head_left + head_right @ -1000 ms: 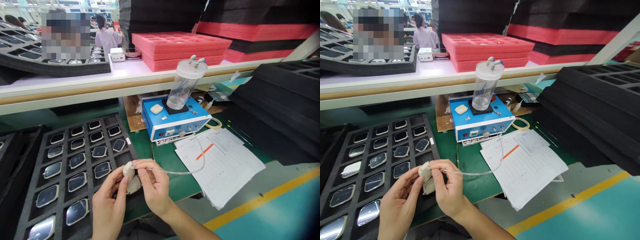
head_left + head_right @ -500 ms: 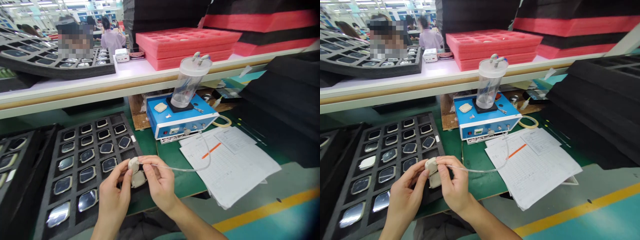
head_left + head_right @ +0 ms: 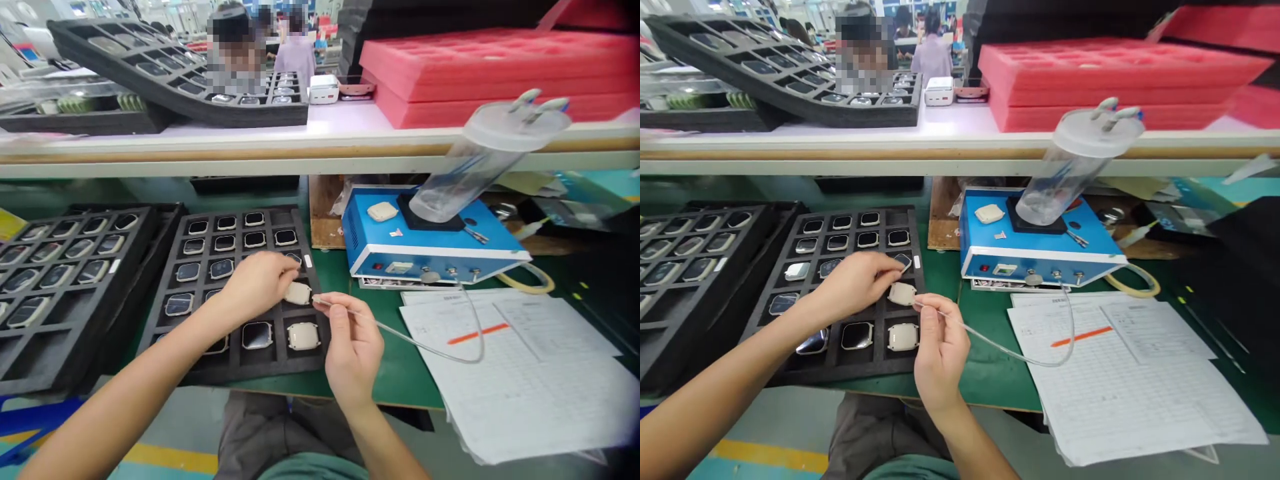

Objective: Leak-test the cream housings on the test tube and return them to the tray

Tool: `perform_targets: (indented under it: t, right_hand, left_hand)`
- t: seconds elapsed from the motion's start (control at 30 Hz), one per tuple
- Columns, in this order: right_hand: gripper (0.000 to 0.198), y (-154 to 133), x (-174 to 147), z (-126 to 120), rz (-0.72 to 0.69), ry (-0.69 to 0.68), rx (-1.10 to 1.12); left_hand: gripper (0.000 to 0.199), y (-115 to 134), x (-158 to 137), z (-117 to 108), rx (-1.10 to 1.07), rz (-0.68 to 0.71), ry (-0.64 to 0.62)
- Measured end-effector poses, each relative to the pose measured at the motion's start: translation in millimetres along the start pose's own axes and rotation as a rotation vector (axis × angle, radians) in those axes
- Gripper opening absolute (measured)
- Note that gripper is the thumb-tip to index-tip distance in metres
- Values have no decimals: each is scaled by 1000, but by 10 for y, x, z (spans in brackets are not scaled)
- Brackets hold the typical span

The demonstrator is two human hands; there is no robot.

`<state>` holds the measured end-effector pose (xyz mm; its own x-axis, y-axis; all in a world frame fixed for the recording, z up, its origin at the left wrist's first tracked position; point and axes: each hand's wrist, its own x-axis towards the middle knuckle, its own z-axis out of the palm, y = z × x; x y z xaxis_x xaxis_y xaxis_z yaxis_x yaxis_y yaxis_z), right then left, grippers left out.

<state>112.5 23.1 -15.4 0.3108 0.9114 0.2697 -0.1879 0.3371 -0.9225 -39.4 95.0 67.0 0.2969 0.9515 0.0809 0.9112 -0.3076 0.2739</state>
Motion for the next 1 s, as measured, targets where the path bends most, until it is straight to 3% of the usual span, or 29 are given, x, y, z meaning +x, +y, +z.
perform_targets:
  t: [0.07,0.2,0.33,0.43,0.53,0.6,0.73,1.0]
  right_hand:
    - [19,22,2,1,-5,21,0]
    - [20,10,1,11,-40,38,-62]
    - [13,-10,-25,6,-90,59,-123]
    - [12,-2,-51,5,-155,61,-114]
    - [14,7,-55,12,-225,25,-76]
    - [15,7,-48,13,-250,-19,-69]
    - [18,9,-38,7,-244,-63,-74]
    - [19,20,-31,2,-249,-72,-130]
  left_hand:
    - [14,13,86,17,82,-45,27]
    - [31,82,187,54,90,-88,67]
    - [25,121,6,30,10,-80,85]
    - [32,150,-309,77,-376,-136,197]
    - [32,238,-608,216,-840,-277,265]
    - [31,313,-725,323,-997,-346,286]
    - [27,396,-777,441,-1050,-384,342]
    - [25,376,-782,441,-1015,-391,370]
